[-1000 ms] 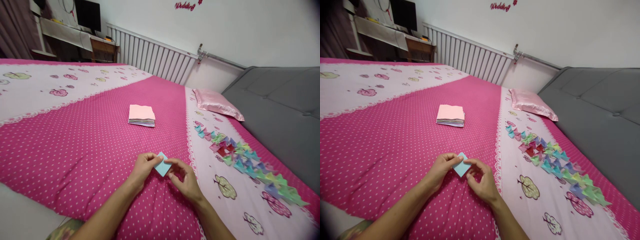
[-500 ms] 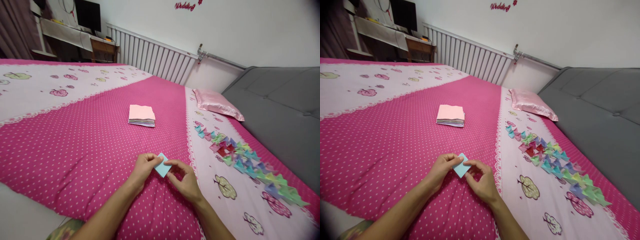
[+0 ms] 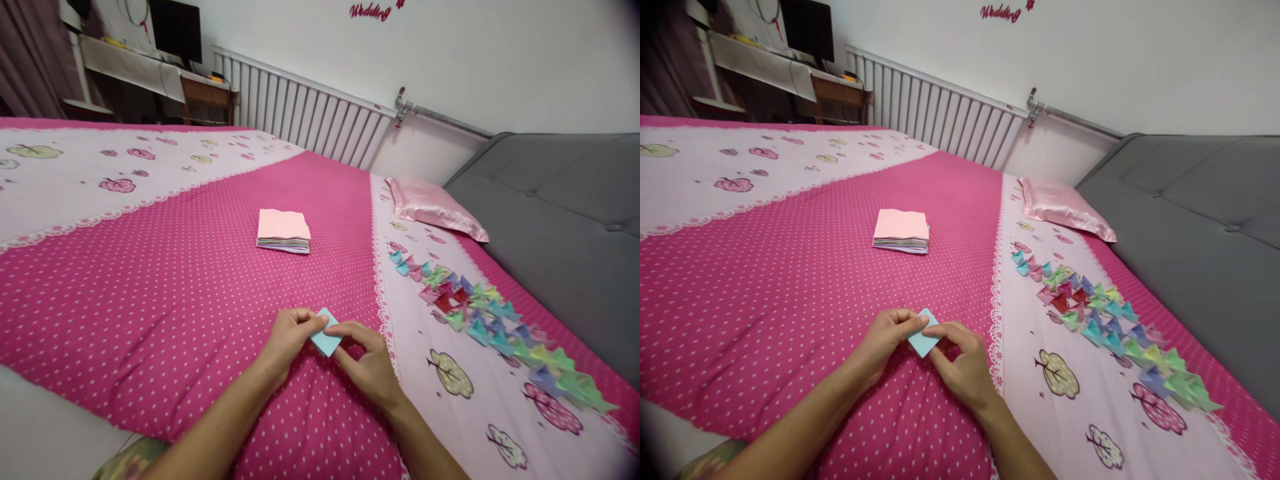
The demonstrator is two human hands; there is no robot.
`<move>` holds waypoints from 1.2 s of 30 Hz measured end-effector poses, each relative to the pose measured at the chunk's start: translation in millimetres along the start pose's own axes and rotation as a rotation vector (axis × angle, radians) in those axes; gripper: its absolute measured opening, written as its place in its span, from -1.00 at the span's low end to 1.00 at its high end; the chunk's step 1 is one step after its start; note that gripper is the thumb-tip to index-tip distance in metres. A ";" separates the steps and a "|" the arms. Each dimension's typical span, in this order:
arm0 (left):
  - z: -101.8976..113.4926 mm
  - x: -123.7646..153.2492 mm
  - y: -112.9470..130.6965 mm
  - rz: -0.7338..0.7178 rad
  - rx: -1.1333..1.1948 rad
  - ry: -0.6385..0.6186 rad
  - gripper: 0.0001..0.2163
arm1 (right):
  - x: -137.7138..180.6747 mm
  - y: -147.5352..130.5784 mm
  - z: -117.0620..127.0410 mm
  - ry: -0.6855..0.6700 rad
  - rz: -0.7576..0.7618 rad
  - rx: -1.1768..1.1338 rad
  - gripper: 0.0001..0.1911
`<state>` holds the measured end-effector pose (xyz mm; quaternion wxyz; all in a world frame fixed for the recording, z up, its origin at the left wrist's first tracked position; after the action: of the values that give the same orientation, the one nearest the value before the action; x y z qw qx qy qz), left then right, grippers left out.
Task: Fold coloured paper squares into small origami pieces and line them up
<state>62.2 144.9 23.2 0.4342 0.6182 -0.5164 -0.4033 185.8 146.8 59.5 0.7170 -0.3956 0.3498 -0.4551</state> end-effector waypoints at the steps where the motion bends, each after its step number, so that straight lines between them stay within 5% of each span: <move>1: -0.1 0.0 -0.2 0.000 0.000 -0.002 -0.74 | 0.0 -0.3 0.4 0.006 0.002 0.001 -0.79; 19: -22.7 5.1 9.2 -0.043 0.106 -0.331 -0.78 | -2.0 9.2 16.3 0.184 -0.157 -0.130 -0.87; 36: -22.2 5.5 -2.3 -0.010 0.082 -0.293 -0.73 | 1.8 13.2 18.5 0.247 -0.212 -0.140 -0.84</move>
<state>84.7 142.3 27.4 0.3265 0.5723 -0.5873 -0.4700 207.4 153.3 55.8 0.5871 -0.4204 0.4224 -0.5479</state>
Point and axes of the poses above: each hand's wrist, its own x-axis away from the middle knuckle, its own z-axis out of the back of the hand, y = z × x, the point moved 7 cm from there along -x, towards the middle knuckle, and after that the axes turned 15 degrees about -z, right-handed, at the moved point
